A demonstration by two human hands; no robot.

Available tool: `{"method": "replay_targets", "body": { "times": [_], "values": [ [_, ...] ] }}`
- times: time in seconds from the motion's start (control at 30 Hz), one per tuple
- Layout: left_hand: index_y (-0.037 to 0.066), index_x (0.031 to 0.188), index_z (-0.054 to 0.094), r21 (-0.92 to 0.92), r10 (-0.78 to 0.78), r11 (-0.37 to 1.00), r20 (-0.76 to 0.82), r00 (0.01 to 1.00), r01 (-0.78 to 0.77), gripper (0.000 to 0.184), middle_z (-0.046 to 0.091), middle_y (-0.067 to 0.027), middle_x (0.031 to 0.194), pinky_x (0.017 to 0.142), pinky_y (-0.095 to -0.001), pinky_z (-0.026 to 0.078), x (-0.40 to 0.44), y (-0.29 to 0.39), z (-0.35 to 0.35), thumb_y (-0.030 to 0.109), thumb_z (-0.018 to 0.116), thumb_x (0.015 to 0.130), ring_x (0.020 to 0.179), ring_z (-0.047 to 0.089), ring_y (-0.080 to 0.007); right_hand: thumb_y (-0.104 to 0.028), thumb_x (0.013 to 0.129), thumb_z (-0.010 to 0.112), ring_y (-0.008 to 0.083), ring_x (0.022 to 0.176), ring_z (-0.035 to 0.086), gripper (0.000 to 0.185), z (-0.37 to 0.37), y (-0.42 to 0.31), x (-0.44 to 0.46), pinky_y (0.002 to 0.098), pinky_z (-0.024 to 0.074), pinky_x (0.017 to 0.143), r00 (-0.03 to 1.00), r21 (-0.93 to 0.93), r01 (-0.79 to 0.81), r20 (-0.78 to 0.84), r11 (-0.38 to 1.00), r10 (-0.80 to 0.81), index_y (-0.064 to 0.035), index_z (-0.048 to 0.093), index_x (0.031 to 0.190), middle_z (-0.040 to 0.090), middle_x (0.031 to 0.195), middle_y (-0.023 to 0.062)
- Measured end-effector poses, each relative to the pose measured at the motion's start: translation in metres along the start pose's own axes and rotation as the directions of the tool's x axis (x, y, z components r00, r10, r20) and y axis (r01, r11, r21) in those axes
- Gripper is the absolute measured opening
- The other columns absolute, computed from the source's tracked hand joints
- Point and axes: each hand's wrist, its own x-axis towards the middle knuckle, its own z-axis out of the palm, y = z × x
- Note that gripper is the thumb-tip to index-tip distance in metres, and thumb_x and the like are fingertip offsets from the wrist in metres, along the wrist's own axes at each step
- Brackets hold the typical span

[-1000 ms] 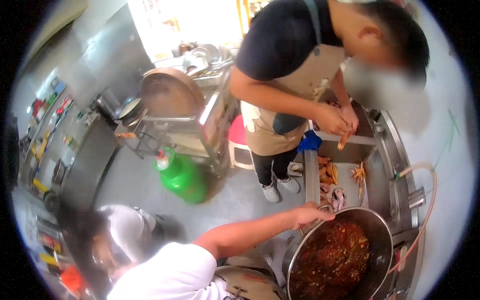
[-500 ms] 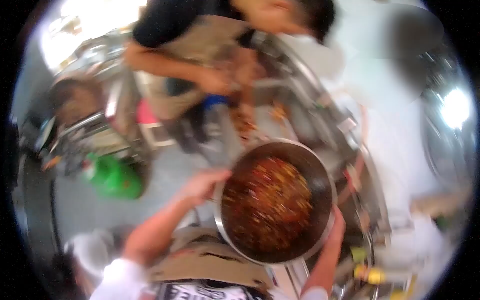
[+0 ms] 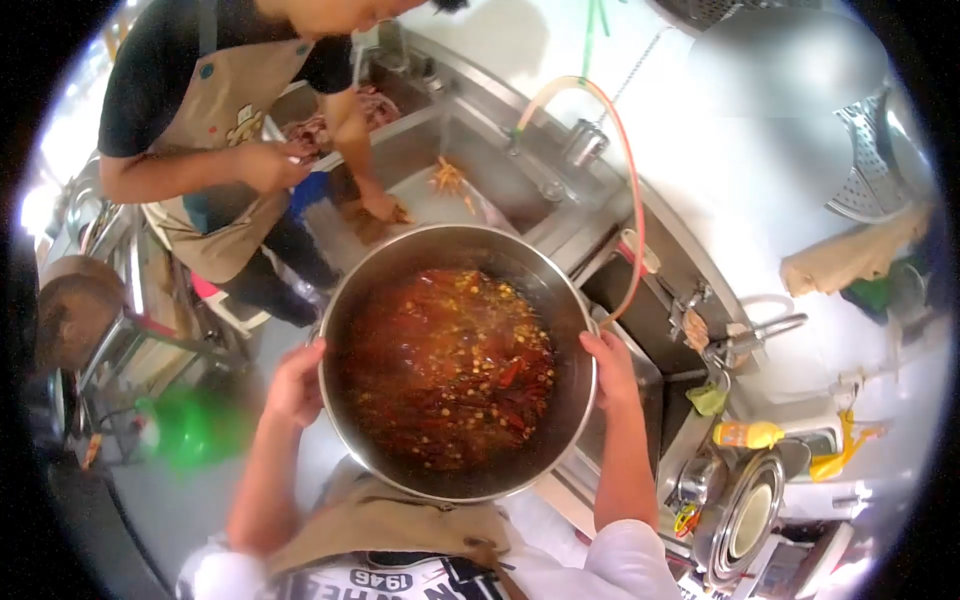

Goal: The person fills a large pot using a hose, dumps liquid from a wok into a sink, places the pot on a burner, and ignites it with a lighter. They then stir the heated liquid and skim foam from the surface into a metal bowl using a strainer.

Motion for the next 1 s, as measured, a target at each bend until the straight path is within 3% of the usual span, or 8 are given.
{"method": "replay_targets", "body": {
  "times": [0.13, 0.17, 0.23, 0.33, 0.4, 0.5, 0.77, 1.0],
  "values": [
    [0.001, 0.107, 0.056, -0.008, 0.004, 1.000, -0.022, 1.000, -0.004, 0.035, 0.065, -0.0104, 0.090, 0.056, -0.0254, 0.049, -0.009, 0.006, 0.008, 0.028, 0.059, 0.085, 0.073, 0.062, -0.0166, -0.021, 0.081, 0.063, 0.0114, 0.078, 0.052, 0.034, -0.008, 0.000, 0.007, 0.0262, 0.0432, 0.065, 1.000, -0.172, 0.004, -0.021, 0.985, -0.008, -0.0002, 0.055, 0.106, 0.055, 0.089, 0.0021],
    [0.000, 0.103, 0.057, -0.024, 0.050, 0.998, -0.107, 0.993, -0.053, 0.037, 0.062, -0.0058, 0.074, 0.040, -0.0245, 0.040, -0.008, 0.003, 0.021, 0.031, 0.062, 0.084, 0.053, 0.055, -0.0109, -0.024, 0.080, 0.064, 0.0106, 0.078, 0.050, 0.037, -0.003, -0.003, 0.006, 0.0262, 0.0416, 0.067, 0.996, -0.230, 0.037, -0.070, 0.973, -0.054, 0.0002, 0.055, 0.107, 0.055, 0.089, 0.0008],
    [0.007, 0.091, 0.066, 0.102, 0.048, 0.994, -0.015, 0.999, -0.046, 0.032, 0.046, 0.0049, 0.053, 0.037, -0.0232, 0.024, 0.012, -0.020, -0.007, 0.037, 0.065, 0.081, 0.041, 0.035, -0.0047, -0.027, 0.079, 0.065, 0.0138, 0.088, 0.051, 0.048, 0.005, -0.023, -0.004, 0.0286, 0.0407, 0.077, 0.988, -0.387, -0.022, -0.149, 0.922, -0.039, 0.0013, 0.054, 0.116, 0.057, 0.099, 0.0045],
    [0.009, 0.080, 0.059, 0.126, 0.041, 0.992, -0.069, 0.997, -0.032, 0.036, 0.031, 0.0093, 0.050, 0.038, -0.0246, 0.016, 0.005, -0.020, -0.003, 0.042, 0.073, 0.074, 0.039, 0.025, -0.0054, -0.024, 0.078, 0.067, 0.0175, 0.094, 0.054, 0.051, -0.025, -0.006, 0.032, 0.0314, 0.0422, 0.086, 0.999, -0.242, -0.003, -0.041, 0.970, -0.008, 0.0009, 0.050, 0.119, 0.055, 0.109, 0.0098],
    [0.009, 0.081, 0.057, 0.173, 0.188, 0.973, -0.185, 0.965, -0.156, 0.041, 0.042, 0.0052, 0.058, 0.043, -0.0256, 0.026, 0.006, -0.028, 0.000, 0.045, 0.074, 0.072, 0.049, 0.037, -0.0076, -0.026, 0.080, 0.064, 0.0190, 0.083, 0.058, 0.028, 0.039, -0.006, -0.029, 0.0323, 0.0495, 0.073, 0.944, -0.003, 0.330, -0.005, 0.944, -0.330, -0.0037, 0.058, 0.097, 0.061, 0.091, 0.0075],
    [0.008, 0.084, 0.055, 0.083, 0.138, 0.988, -0.073, 0.988, -0.132, 0.045, 0.044, 0.0024, 0.054, 0.039, -0.0262, 0.027, -0.035, -0.001, -0.001, 0.050, 0.070, 0.074, 0.043, 0.038, -0.0078, -0.027, 0.082, 0.062, 0.0209, 0.086, 0.058, 0.032, 0.051, -0.017, -0.030, 0.0337, 0.0493, 0.075, 0.993, -0.126, 0.118, 0.021, 0.985, -0.116, -0.0023, 0.057, 0.101, 0.060, 0.096, 0.0094],
    [0.011, 0.083, 0.051, -0.031, 0.100, 0.994, -0.100, 0.990, -0.104, 0.041, 0.035, 0.0051, 0.046, 0.032, -0.0265, 0.015, -0.097, 0.004, -0.058, 0.048, 0.068, 0.077, 0.033, 0.027, -0.0069, -0.032, 0.086, 0.059, 0.0262, 0.094, 0.056, 0.042, 0.105, 0.004, -0.038, 0.0375, 0.0486, 0.079, 0.988, -0.238, 0.014, 0.152, 0.971, 0.023, 0.0015, 0.052, 0.111, 0.057, 0.108, 0.0143],
    [0.013, 0.075, 0.051, -0.178, 0.177, 0.950, -0.368, 0.913, -0.256, 0.034, 0.037, 0.0074, 0.050, 0.036, -0.0257, 0.016, -0.145, -0.044, -0.168, 0.039, 0.073, 0.075, 0.038, 0.026, -0.0046, -0.035, 0.089, 0.055, 0.0308, 0.101, 0.055, 0.051, 0.166, 0.047, -0.026, 0.0408, 0.0480, 0.083, 0.928, -0.375, -0.027, 0.336, 0.927, 0.163, 0.0048, 0.048, 0.121, 0.054, 0.119, 0.0186]
  ]
}}
